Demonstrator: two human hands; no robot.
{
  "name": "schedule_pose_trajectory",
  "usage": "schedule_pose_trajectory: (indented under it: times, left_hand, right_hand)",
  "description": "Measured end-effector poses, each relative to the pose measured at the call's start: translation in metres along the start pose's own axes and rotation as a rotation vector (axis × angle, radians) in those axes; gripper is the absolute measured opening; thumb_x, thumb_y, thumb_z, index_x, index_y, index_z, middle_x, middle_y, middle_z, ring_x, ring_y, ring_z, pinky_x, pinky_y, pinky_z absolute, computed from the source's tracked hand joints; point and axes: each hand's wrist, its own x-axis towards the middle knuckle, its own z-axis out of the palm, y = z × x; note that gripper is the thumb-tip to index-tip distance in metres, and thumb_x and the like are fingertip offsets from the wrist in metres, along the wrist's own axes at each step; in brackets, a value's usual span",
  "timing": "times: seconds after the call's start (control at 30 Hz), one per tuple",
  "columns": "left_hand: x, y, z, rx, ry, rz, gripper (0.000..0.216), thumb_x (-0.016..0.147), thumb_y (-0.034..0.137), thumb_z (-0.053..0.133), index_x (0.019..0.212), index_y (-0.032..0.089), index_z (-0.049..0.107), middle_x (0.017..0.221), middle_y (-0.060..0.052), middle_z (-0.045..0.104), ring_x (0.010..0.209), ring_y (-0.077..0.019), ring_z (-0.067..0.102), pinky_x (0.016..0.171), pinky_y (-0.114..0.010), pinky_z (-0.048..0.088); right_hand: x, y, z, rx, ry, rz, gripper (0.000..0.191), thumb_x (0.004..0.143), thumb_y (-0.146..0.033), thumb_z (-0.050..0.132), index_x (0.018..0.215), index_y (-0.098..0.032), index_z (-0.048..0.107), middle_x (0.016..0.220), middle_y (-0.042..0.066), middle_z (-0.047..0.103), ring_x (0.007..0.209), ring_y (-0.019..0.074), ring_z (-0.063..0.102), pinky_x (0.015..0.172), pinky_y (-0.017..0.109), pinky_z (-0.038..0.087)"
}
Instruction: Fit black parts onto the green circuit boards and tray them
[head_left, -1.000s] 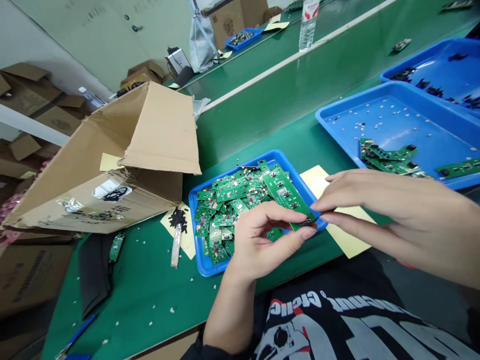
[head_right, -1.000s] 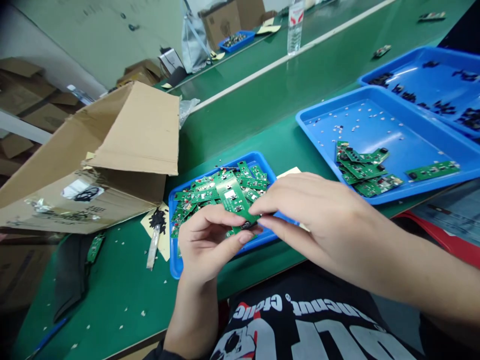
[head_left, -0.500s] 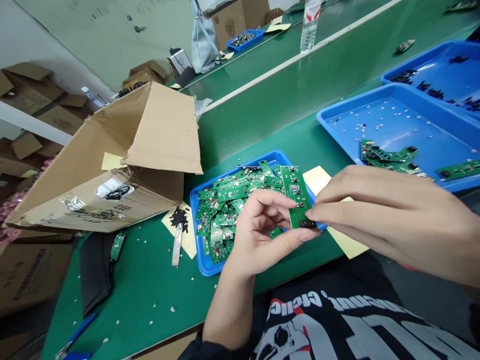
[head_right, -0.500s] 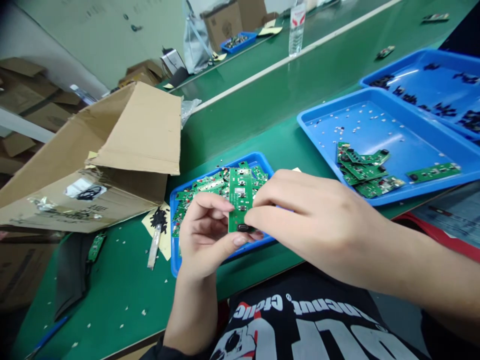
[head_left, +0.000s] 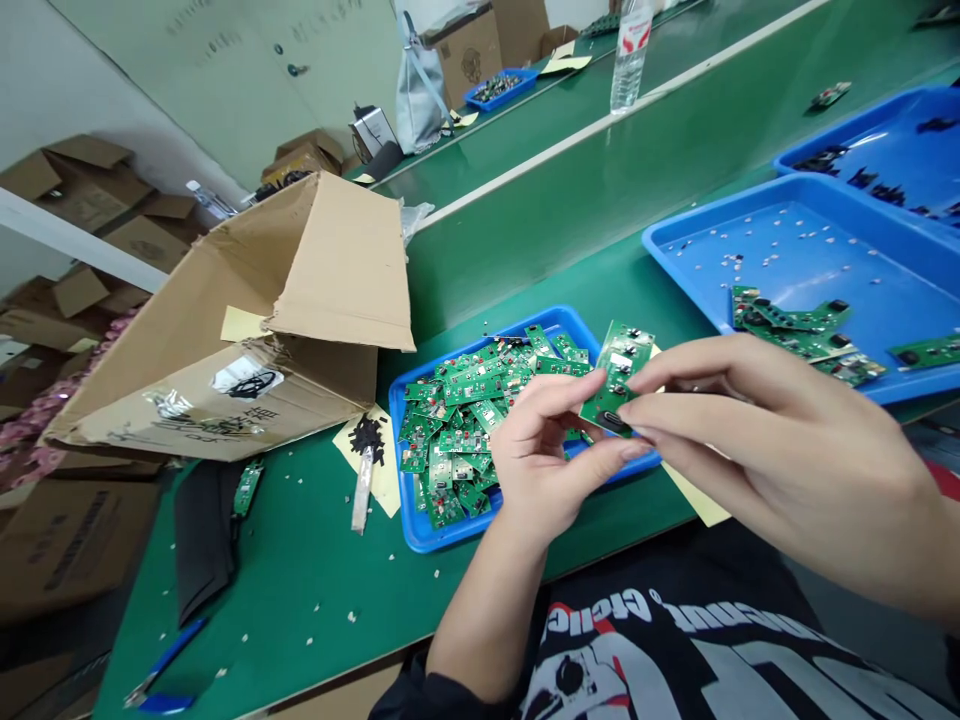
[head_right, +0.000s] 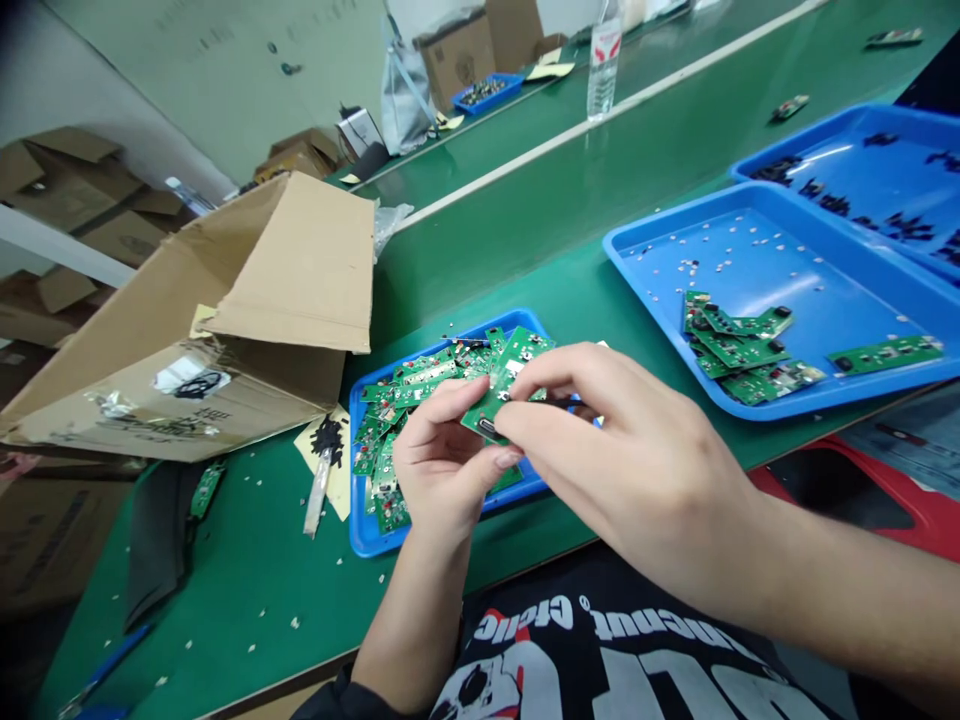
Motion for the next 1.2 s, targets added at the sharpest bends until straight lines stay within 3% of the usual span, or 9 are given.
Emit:
schedule_pose_trajectory:
  times: [0.13,0.23,0.33,0.5,0.67,0.83,0.93,1.0,1.2]
  left_hand:
    - [0.000,-0.006,-0.005,0.061,-0.030,0.108,0.043,0.083,0.040,0.081,0.125,0.032,0.072,0.125,-0.006,0.069,0.109,-0.0207,0.069,0.095,-0.037,0.061]
    - [-0.002,-0.005,-0.008,0.067,-0.111,0.083,0.047,0.088,0.036,0.077,0.133,0.028,0.067,0.132,-0.009,0.069,0.119,-0.0241,0.067,0.105,-0.041,0.056]
    - [-0.004,-0.001,-0.007,0.043,-0.159,0.034,0.048,0.092,0.033,0.073,0.139,0.028,0.063,0.127,-0.009,0.073,0.115,-0.0237,0.070,0.101,-0.040,0.058]
    - [-0.007,0.007,-0.002,0.043,-0.133,-0.047,0.043,0.096,0.038,0.065,0.138,0.027,0.063,0.118,-0.009,0.076,0.104,-0.0228,0.074,0.093,-0.040,0.063]
    - [-0.009,0.013,0.005,0.058,-0.072,-0.117,0.043,0.101,0.043,0.056,0.141,0.027,0.056,0.107,-0.008,0.079,0.090,-0.0196,0.078,0.082,-0.034,0.067]
    - [-0.007,0.017,0.011,0.008,0.017,-0.131,0.029,0.101,0.037,0.060,0.128,0.026,0.061,0.101,-0.006,0.080,0.091,-0.0183,0.079,0.076,-0.029,0.067]
    - [-0.007,0.020,0.011,0.010,0.039,-0.123,0.022,0.101,0.032,0.061,0.120,0.025,0.067,0.104,-0.005,0.081,0.094,-0.0173,0.079,0.076,-0.027,0.066]
    - [-0.008,0.021,0.010,0.081,0.042,-0.136,0.022,0.101,0.032,0.061,0.119,0.024,0.070,0.105,-0.006,0.081,0.094,-0.0176,0.079,0.077,-0.029,0.067]
    - [-0.008,0.025,0.005,0.178,0.039,-0.175,0.023,0.101,0.024,0.059,0.118,0.025,0.075,0.111,-0.004,0.081,0.098,-0.0166,0.078,0.086,-0.029,0.065]
  right_hand:
    - [0.000,-0.001,-0.001,0.006,0.014,-0.002,0.020,0.094,-0.005,0.055,0.100,-0.021,0.066,0.106,0.009,0.060,0.089,0.0162,0.064,0.074,0.029,0.058]
    - [0.001,-0.001,-0.004,-0.040,0.045,0.025,0.019,0.091,-0.005,0.058,0.099,-0.019,0.069,0.120,0.013,0.055,0.081,0.0150,0.060,0.068,0.031,0.055]
    - [0.004,0.002,-0.007,-0.051,-0.006,-0.010,0.019,0.094,-0.006,0.056,0.098,-0.020,0.068,0.112,0.011,0.062,0.077,0.0156,0.062,0.064,0.032,0.053]
    - [0.011,0.005,-0.011,0.011,-0.024,-0.137,0.020,0.094,-0.003,0.056,0.097,-0.020,0.067,0.092,0.005,0.071,0.082,0.0171,0.065,0.072,0.032,0.054]
    - [0.009,0.002,-0.008,0.059,-0.063,-0.055,0.018,0.096,-0.007,0.055,0.101,-0.021,0.066,0.088,0.003,0.071,0.077,0.0160,0.063,0.073,0.031,0.054]
    - [0.007,0.003,-0.003,0.012,-0.056,0.007,0.027,0.100,-0.013,0.054,0.125,-0.021,0.059,0.093,0.001,0.071,0.082,0.0161,0.066,0.078,0.029,0.055]
    - [0.009,0.005,-0.003,-0.022,-0.070,-0.005,0.010,0.100,-0.016,0.055,0.104,-0.021,0.062,0.083,0.001,0.069,0.074,0.0165,0.063,0.070,0.030,0.052]
    - [0.010,0.006,-0.004,-0.044,-0.101,-0.008,0.012,0.100,-0.017,0.055,0.091,-0.022,0.060,0.078,0.001,0.067,0.068,0.0170,0.060,0.065,0.032,0.048]
    - [0.011,0.006,-0.004,-0.101,-0.080,-0.053,0.014,0.096,-0.012,0.058,0.088,-0.022,0.056,0.077,0.002,0.067,0.070,0.0196,0.062,0.066,0.035,0.046]
